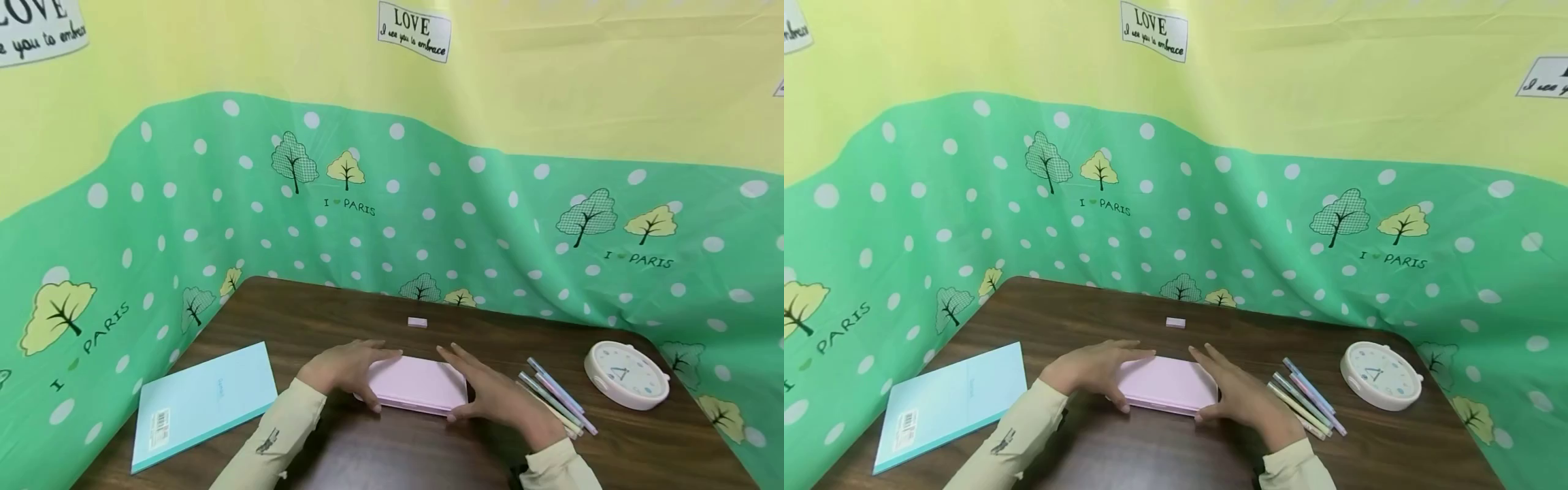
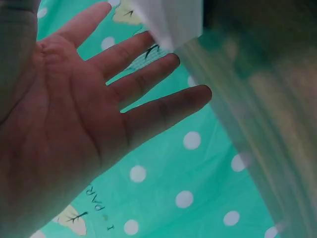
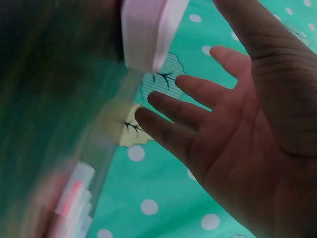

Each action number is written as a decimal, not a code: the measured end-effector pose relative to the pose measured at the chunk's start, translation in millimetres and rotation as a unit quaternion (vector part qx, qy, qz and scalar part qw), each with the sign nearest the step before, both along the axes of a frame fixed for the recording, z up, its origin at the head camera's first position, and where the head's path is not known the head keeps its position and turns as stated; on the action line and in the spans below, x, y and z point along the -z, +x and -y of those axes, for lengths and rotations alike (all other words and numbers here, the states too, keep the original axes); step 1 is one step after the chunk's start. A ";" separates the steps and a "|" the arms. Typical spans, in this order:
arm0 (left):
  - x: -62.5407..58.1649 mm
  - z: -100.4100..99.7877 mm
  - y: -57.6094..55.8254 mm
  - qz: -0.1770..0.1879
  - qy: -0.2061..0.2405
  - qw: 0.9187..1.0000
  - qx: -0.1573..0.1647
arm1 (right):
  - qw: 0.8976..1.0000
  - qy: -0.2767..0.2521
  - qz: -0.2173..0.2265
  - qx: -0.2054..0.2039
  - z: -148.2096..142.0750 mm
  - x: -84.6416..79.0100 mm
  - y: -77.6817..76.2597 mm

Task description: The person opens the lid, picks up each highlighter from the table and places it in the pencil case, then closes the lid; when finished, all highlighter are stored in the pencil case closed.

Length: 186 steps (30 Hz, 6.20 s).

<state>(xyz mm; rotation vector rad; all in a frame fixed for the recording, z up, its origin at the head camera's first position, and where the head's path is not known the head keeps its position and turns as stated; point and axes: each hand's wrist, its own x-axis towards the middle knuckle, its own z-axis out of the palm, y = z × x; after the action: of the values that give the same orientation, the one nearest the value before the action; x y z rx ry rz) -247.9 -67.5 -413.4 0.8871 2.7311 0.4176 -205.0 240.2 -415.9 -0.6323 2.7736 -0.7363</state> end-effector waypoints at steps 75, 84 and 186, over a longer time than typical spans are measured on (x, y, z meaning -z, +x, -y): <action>35.2 19.6 -16.1 0.046 0.168 0.984 0.021 | 0.988 -0.142 0.039 -0.044 -38.6 29.8 -24.7; 36.5 19.6 -19.9 0.061 0.199 0.978 0.001 | 0.984 -0.162 0.075 -0.005 -38.4 27.0 -23.1; 44.3 19.6 -16.7 0.036 0.270 0.962 -0.011 | 0.944 -0.050 -0.101 0.311 -171.3 33.0 3.0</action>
<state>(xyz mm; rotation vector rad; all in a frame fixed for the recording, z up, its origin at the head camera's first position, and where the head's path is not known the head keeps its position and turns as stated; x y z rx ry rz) -264.6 -87.0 -457.8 0.9323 2.5931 1.2140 -202.0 411.5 -448.9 0.1977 3.1647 -0.9715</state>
